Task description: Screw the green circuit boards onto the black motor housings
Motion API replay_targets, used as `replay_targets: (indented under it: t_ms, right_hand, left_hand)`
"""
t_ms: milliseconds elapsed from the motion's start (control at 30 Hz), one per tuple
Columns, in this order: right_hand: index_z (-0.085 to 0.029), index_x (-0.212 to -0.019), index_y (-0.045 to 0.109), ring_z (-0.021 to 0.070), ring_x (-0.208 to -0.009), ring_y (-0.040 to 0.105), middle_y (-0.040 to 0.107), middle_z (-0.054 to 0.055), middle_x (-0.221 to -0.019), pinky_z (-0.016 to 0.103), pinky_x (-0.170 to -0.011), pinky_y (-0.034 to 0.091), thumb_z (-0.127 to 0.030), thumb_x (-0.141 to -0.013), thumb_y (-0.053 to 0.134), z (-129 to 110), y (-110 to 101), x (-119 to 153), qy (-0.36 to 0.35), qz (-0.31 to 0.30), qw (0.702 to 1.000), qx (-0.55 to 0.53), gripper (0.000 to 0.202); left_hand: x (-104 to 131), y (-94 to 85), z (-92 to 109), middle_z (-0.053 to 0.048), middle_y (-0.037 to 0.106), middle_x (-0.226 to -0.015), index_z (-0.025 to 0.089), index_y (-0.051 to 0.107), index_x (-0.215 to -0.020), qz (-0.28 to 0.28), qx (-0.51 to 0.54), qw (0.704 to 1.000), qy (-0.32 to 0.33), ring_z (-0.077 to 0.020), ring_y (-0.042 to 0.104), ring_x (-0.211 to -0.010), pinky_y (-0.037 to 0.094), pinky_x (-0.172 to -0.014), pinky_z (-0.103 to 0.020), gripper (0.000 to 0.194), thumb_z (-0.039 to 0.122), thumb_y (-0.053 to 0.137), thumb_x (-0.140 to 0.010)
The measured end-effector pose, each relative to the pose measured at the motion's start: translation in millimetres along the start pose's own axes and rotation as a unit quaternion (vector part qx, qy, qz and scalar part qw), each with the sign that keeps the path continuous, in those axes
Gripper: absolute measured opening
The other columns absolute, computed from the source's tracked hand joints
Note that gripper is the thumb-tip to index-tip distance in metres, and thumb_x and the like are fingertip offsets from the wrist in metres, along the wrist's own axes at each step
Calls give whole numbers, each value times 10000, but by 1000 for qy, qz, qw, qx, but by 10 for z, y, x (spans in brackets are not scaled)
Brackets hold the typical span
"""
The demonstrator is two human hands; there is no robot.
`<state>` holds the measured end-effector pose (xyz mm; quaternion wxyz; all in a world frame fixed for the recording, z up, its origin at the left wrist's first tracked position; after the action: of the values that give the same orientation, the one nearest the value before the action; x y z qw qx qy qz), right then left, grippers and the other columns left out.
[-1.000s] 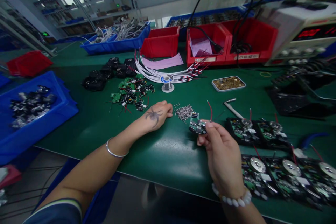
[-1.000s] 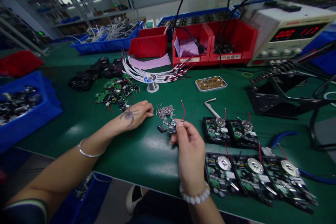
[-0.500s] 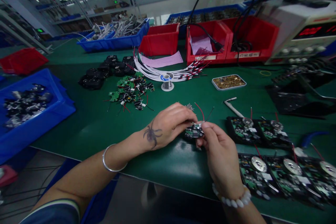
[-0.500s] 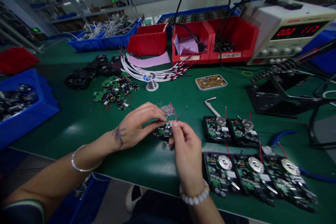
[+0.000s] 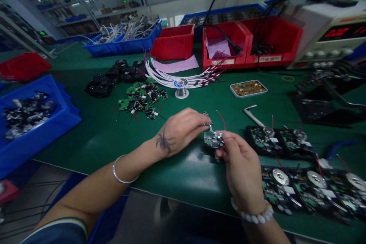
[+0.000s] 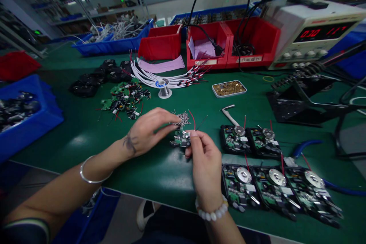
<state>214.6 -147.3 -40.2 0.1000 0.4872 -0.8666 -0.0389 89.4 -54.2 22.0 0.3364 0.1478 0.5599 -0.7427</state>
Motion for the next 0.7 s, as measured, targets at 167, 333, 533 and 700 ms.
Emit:
replay_targets:
  t_ms: [167,333,533,700]
  right_hand:
    - [-200,-906,672,91,-566,461,571,-18,-656,233,-547,370,-476,-855,618,19,-18,-7,6,4,1000,-8,286]
    - [-199,-900,676,87,-558,456,571,-20,-657,230,-538,368,-477,-850,622,16,-4,-4,11,-1,1000,-9,287]
    - [-194,-903,676,90,-560,452,563,-18,-642,234,-533,359,-473,-856,614,15,-6,0,13,-6,1000,-2,290]
    - [-202,-910,674,88,-558,450,564,-23,-650,231,-537,363,-485,-849,621,26,-12,-9,13,-4,1000,-1,294]
  left_hand:
    - [104,123,-489,-8,590,-805,131,600,-869,-61,-18,960,-274,-123,567,-746,473,-703,-251,48,166,629,-856]
    - [167,236,-592,-9,558,-815,141,602,-862,-143,-12,948,-285,-134,553,-756,458,-712,-260,34,165,621,-847]
    - [210,243,-580,-14,540,-805,150,558,-813,-154,-30,951,-267,-156,528,-787,448,-770,-298,55,142,556,-867]
    - [195,263,-578,-8,559,-833,154,578,-881,-156,-20,951,-267,-145,541,-775,448,-736,-273,24,152,590,-860]
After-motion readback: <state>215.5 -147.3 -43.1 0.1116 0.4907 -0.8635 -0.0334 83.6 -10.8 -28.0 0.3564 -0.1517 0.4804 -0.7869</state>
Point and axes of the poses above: each hand's wrist, its own x-axis away from the middle knuckle, its own y-axis out of the palm, z = x × y, the point moved 4 cm from there along -x, towards the middle knuckle
